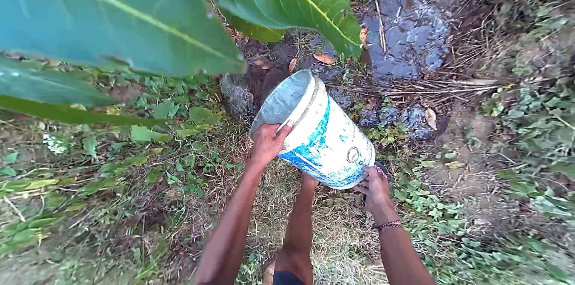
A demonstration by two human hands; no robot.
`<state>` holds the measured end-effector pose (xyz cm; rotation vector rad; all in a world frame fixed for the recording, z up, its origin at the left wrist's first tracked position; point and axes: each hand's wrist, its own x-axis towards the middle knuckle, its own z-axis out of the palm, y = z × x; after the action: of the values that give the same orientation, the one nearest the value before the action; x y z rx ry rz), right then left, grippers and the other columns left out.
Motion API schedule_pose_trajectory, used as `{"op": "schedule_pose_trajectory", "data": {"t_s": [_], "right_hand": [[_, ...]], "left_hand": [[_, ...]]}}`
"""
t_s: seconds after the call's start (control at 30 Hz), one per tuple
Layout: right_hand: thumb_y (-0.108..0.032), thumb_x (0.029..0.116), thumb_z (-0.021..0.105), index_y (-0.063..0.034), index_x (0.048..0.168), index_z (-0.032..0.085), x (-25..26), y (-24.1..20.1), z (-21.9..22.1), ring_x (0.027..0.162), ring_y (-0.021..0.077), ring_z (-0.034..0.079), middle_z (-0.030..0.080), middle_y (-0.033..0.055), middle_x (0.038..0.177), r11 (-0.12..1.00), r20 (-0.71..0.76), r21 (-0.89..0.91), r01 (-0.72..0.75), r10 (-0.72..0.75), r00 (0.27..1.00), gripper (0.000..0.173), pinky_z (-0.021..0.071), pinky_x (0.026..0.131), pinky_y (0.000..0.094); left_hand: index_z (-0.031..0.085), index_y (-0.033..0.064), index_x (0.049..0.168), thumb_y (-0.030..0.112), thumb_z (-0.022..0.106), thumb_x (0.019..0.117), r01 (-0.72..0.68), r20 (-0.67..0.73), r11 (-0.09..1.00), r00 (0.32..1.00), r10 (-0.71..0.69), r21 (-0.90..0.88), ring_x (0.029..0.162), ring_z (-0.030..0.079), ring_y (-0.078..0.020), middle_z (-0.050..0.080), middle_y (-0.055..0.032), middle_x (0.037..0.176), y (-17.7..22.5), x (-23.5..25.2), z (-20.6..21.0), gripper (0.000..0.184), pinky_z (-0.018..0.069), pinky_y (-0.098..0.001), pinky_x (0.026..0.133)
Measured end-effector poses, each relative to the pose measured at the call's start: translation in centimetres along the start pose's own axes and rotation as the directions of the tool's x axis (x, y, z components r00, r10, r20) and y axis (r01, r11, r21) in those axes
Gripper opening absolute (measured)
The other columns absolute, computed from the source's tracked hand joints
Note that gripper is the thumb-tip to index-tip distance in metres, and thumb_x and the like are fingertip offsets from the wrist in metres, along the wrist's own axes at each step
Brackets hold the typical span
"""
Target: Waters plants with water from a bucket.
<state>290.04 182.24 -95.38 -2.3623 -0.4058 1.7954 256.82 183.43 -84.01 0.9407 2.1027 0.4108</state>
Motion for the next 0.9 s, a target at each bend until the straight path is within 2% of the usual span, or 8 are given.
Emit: {"op": "schedule_pose_trajectory", "data": {"t_s": [0.07, 0.13, 0.2, 0.27, 0.43, 0.63, 0.77, 0.9], "right_hand": [[-0.04, 0.0961, 0.061, -0.0067, 0.14, 0.054, 0.1, -0.5, -0.7, 0.099, 0.0356, 0.068, 0.063, 0.0228, 0.124, 1.0, -0.002, -0.024, -0.001, 0.0, 1.0, 0.056, 0.0579, 0.075, 0.055], [-0.039, 0.0998, 0.06, -0.0047, 0.144, 0.049, -0.2, -2.0, -1.8, 0.104, 0.0367, 0.066, 0.06, 0.0253, 0.13, 0.996, 0.017, -0.091, 0.015, -0.014, 1.0, 0.057, 0.0577, 0.081, 0.0548], [-0.039, 0.1015, 0.059, -0.0019, 0.137, 0.055, -0.3, -3.6, -2.9, 0.098, 0.0351, 0.068, 0.063, 0.0255, 0.122, 0.979, 0.029, -0.194, 0.063, -0.058, 0.998, 0.051, 0.0584, 0.079, 0.0527], [-0.038, 0.1026, 0.058, -0.0013, 0.135, 0.056, -0.5, -5.2, -3.9, 0.095, 0.0309, 0.067, 0.065, 0.0231, 0.116, 0.961, 0.064, -0.255, 0.107, -0.093, 0.994, 0.049, 0.0567, 0.078, 0.049], [-0.041, 0.0993, 0.061, -0.0021, 0.13, 0.061, -0.3, -7.4, -6.6, 0.109, 0.0338, 0.065, 0.066, 0.0229, 0.12, 0.908, 0.113, -0.386, 0.163, -0.129, 0.985, 0.049, 0.0546, 0.09, 0.0558], [-0.043, 0.0997, 0.061, -0.0032, 0.133, 0.058, 0.9, -8.7, -9.9, 0.108, 0.0351, 0.066, 0.065, 0.0231, 0.121, 0.856, 0.167, -0.47, 0.214, -0.152, 0.974, 0.052, 0.0556, 0.089, 0.0555], [-0.04, 0.1001, 0.061, -0.004, 0.136, 0.058, 1.2, -7.9, -11.6, 0.106, 0.0341, 0.067, 0.067, 0.0222, 0.12, 0.84, 0.16, -0.489, 0.233, -0.176, 0.971, 0.051, 0.0559, 0.088, 0.0552], [-0.037, 0.0999, 0.062, -0.0032, 0.134, 0.058, 2.3, -7.1, -12.9, 0.101, 0.0344, 0.068, 0.067, 0.0229, 0.117, 0.833, 0.138, -0.501, 0.236, -0.192, 0.972, 0.049, 0.0564, 0.084, 0.0548]], "left_hand": [[0.067, 0.0094, 0.07, 0.046, 0.055, 0.104, 0.045, -0.032, 0.999, 0.998, -0.045, -0.022, 0.06, 0.059, -0.0197, 0.059, -0.0048, 0.062, -0.2, -1.3, 0.6, 0.051, 0.0487, -0.0468, 0.061], [0.07, 0.0077, 0.074, 0.041, 0.056, 0.1047, 0.081, -0.053, 0.992, 0.995, -0.087, -0.095, 0.061, 0.06, -0.0176, 0.061, -0.0049, 0.064, -0.4, -2.8, 1.4, 0.047, 0.0508, -0.0444, 0.062], [0.07, 0.007, 0.075, 0.036, 0.057, 0.1051, 0.088, -0.101, 0.978, 0.989, -0.109, -0.189, 0.058, 0.059, -0.0126, 0.062, -0.0024, 0.063, -0.5, -4.3, 2.6, 0.044, 0.051, -0.0381, 0.059], [0.069, 0.0076, 0.072, 0.033, 0.058, 0.1051, 0.081, -0.16, 0.962, 0.979, -0.126, -0.261, 0.055, 0.058, -0.0086, 0.061, 0.0001, 0.061, -0.3, -5.8, 3.7, 0.043, 0.0509, -0.033, 0.057], [0.069, 0.0078, 0.073, 0.033, 0.057, 0.1056, 0.081, -0.254, 0.944, 0.952, -0.168, -0.32, 0.057, 0.061, -0.0079, 0.063, 0.0006, 0.063, 1.7, -8.8, 5.8, 0.042, 0.0535, -0.0323, 0.059], [0.069, 0.0078, 0.074, 0.031, 0.054, 0.106, 0.133, -0.287, 0.913, 0.923, -0.256, -0.386, 0.057, 0.061, -0.0062, 0.062, 0.0024, 0.062, 3.5, -11.9, 8.5, 0.042, 0.0531, -0.0305, 0.057], [0.064, 0.0091, 0.069, 0.034, 0.054, 0.1052, 0.185, -0.283, 0.906, 0.909, -0.305, -0.381, 0.053, 0.057, -0.0075, 0.057, 0.0025, 0.057, 3.8, -13.7, 10.1, 0.045, 0.0501, -0.0319, 0.054], [0.068, 0.0085, 0.072, 0.033, 0.054, 0.1052, 0.178, -0.257, 0.891, 0.918, -0.304, -0.419, 0.054, 0.059, -0.0077, 0.061, 0.0019, 0.059, 4.2, -14.1, 11.7, 0.043, 0.0523, -0.0317, 0.055]]}}
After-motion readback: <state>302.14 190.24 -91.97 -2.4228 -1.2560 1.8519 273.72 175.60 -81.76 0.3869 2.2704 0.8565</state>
